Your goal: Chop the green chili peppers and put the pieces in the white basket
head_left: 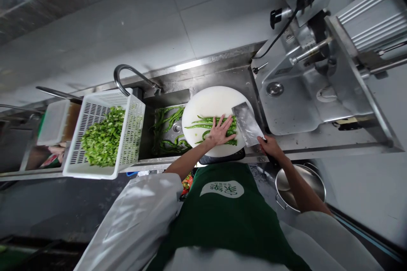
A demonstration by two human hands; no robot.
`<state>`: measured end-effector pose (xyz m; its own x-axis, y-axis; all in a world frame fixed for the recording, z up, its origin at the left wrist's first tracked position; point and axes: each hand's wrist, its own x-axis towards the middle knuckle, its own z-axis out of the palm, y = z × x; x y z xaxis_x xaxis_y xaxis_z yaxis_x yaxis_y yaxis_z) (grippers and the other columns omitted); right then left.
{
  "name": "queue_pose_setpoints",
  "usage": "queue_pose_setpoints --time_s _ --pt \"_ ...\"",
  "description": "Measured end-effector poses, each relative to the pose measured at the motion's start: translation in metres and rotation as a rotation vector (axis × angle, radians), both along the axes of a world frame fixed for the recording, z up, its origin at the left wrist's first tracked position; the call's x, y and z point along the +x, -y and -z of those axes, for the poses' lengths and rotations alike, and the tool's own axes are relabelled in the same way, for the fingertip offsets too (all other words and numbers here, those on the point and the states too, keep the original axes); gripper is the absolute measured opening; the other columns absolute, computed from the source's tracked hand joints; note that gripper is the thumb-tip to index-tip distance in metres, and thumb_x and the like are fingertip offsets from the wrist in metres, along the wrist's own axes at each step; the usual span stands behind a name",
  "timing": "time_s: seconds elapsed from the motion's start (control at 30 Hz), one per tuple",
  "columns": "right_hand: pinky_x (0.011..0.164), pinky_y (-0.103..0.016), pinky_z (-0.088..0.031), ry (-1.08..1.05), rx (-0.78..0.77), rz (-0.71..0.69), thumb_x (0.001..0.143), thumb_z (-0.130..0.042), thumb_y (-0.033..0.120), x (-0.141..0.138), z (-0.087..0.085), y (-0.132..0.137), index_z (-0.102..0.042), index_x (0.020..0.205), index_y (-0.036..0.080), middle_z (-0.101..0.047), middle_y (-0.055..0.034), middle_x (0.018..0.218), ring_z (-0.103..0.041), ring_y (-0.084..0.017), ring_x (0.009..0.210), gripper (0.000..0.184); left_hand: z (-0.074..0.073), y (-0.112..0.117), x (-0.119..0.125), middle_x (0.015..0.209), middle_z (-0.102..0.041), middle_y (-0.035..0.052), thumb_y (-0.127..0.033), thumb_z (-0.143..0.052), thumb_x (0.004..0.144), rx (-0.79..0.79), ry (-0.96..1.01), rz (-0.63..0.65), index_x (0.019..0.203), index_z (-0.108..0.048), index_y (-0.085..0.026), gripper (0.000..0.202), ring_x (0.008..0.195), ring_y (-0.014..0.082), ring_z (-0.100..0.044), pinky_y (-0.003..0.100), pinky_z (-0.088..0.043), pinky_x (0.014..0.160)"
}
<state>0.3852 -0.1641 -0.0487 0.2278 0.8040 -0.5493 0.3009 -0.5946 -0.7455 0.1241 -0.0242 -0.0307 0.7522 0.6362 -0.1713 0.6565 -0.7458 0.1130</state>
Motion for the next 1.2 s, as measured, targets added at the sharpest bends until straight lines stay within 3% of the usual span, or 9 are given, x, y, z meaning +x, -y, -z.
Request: queue_pose_setpoints --time_s 0.23,0.47,0.77,1.03,1.2 --pt "0.041 -0.028 -0.039 -0.053 -0.046 -0.022 0.083 -0.057 0.073 0.002 -0.002 0.002 -0.042 0.072 0.028 -0.054 0.0021 0.048 -0.048 -0.015 0.038 0.049 0.003 -0.001 -0.001 0.178 -0.012 0.0031 -0.071 -0.039 0.101 -0.005 0.033 0.009 0.172 -0.017 -0.022 0.088 0.165 0.0361 0.003 0.066 -0.004 0.132" --pt "0.042 -0.028 -0.040 -0.058 -0.075 0.032 0.087 -0.057 0.068 -0.017 -0.006 0.010 -0.045 0.071 0.027 -0.053 0.0017 0.047 -0.049 -0.015 0.039 0.045 0.006 -0.001 0.001 0.178 -0.010 0.0048 -0.072 -0.039 0.101 0.003 0.009 0.004 0.172 -0.014 -0.018 0.093 0.165 0.0359 0.003 0.067 0.000 0.131" --pt "0.045 -0.028 -0.041 -0.027 -0.035 0.041 0.088 -0.053 0.061 -0.040 0.005 0.025 -0.046 0.074 0.027 -0.052 0.0033 0.046 -0.050 -0.016 0.039 0.038 0.004 -0.003 0.002 0.178 -0.009 0.0037 -0.073 -0.039 0.100 -0.026 -0.009 -0.004 0.172 -0.012 -0.019 0.095 0.165 0.0353 0.004 0.065 0.002 0.132" --pt "0.039 -0.028 -0.039 -0.121 -0.101 0.059 0.086 -0.054 0.062 -0.044 0.005 0.041 -0.040 0.074 0.028 -0.050 0.0054 0.045 -0.047 -0.015 0.035 0.039 0.005 -0.002 0.002 0.178 -0.009 0.0044 -0.074 -0.040 0.099 -0.029 -0.012 0.008 0.172 -0.012 -0.018 0.097 0.165 0.0351 0.004 0.065 0.003 0.132" --pt "0.040 -0.027 -0.039 -0.122 -0.063 0.107 0.085 -0.055 0.063 -0.055 0.006 0.039 -0.039 0.073 0.029 -0.049 0.0055 0.044 -0.047 -0.015 0.036 0.040 0.005 -0.006 0.001 0.178 -0.009 0.0040 -0.072 -0.040 0.100 -0.041 0.027 0.003 0.172 -0.013 -0.018 0.094 0.165 0.0351 0.004 0.064 0.003 0.132"
